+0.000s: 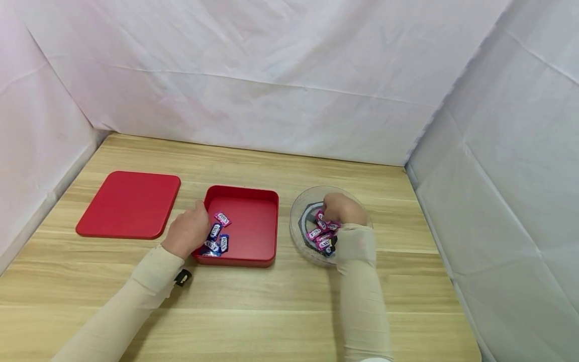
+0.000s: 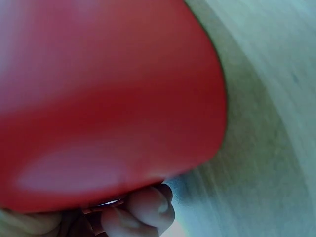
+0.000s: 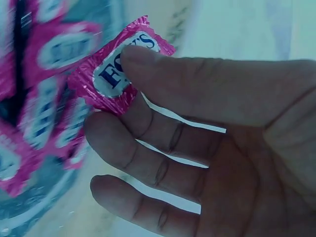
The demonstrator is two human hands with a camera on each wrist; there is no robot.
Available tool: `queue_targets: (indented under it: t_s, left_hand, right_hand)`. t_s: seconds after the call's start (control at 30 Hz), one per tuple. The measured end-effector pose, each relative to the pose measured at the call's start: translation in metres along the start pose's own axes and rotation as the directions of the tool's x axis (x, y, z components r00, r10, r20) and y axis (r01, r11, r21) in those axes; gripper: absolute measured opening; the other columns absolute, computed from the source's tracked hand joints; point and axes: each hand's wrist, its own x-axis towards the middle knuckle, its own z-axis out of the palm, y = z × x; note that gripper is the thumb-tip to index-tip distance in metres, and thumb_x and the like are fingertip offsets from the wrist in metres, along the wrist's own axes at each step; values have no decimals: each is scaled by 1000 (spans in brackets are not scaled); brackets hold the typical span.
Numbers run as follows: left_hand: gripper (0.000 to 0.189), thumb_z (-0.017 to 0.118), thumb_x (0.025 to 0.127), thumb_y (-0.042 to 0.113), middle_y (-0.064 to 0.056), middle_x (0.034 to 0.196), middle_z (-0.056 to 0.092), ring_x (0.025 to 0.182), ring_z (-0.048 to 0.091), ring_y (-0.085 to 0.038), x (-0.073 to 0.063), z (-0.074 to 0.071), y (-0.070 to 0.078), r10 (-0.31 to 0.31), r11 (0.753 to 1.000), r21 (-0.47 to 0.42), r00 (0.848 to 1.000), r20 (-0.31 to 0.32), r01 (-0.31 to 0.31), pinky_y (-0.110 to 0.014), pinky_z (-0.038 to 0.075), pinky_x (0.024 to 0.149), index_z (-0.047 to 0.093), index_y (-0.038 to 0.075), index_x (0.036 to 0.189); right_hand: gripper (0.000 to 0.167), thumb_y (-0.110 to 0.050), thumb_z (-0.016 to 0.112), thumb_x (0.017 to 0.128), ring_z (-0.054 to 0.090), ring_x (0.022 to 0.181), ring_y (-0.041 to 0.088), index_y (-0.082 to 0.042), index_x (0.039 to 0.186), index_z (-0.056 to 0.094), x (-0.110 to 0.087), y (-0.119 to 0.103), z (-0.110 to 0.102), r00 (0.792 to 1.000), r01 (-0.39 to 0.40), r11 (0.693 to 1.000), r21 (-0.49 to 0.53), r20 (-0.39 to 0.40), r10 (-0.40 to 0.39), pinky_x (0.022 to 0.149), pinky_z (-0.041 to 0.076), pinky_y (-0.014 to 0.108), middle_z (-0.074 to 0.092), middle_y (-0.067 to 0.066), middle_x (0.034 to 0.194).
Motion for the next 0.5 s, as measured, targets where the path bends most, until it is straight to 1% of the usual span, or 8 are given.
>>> queue_targets:
  t_s: [0.13,0.3,0.4,0.5]
  left_hand:
    - [26,49,110,11,-24,83,66,74,72,-40,0,0,0,4,1000,3,1000,1,-4,-57,65,72,51,-13,119]
    - [28,50,110,11,-25,84,67,74,73,-41,1,0,1,6,1000,4,1000,6,-6,-58,66,73,51,-14,121]
    - [28,51,109,11,-25,84,67,74,73,-41,1,-1,1,9,1000,5,1000,6,-9,-58,66,73,50,-14,121]
    - [27,50,109,11,-25,84,66,75,73,-42,0,0,1,11,1000,7,1000,-3,-11,-58,65,72,51,-14,120]
  right_hand:
    - [14,-9,71,98,60,97,26,-3,110,74,2,8,5,999,-33,999,7,13,32,84,54,41,70,14,112]
    - [20,-9,66,99,62,104,29,-2,116,74,1,15,3,999,-38,999,8,14,38,88,55,43,70,17,122]
    - [24,-8,63,99,64,111,32,-1,120,73,-2,13,-2,1000,-24,1000,-2,9,24,93,57,48,70,20,129]
    - [26,-7,62,100,65,114,34,2,123,72,-5,7,-6,1000,11,1000,-17,-19,-12,98,57,52,70,23,130]
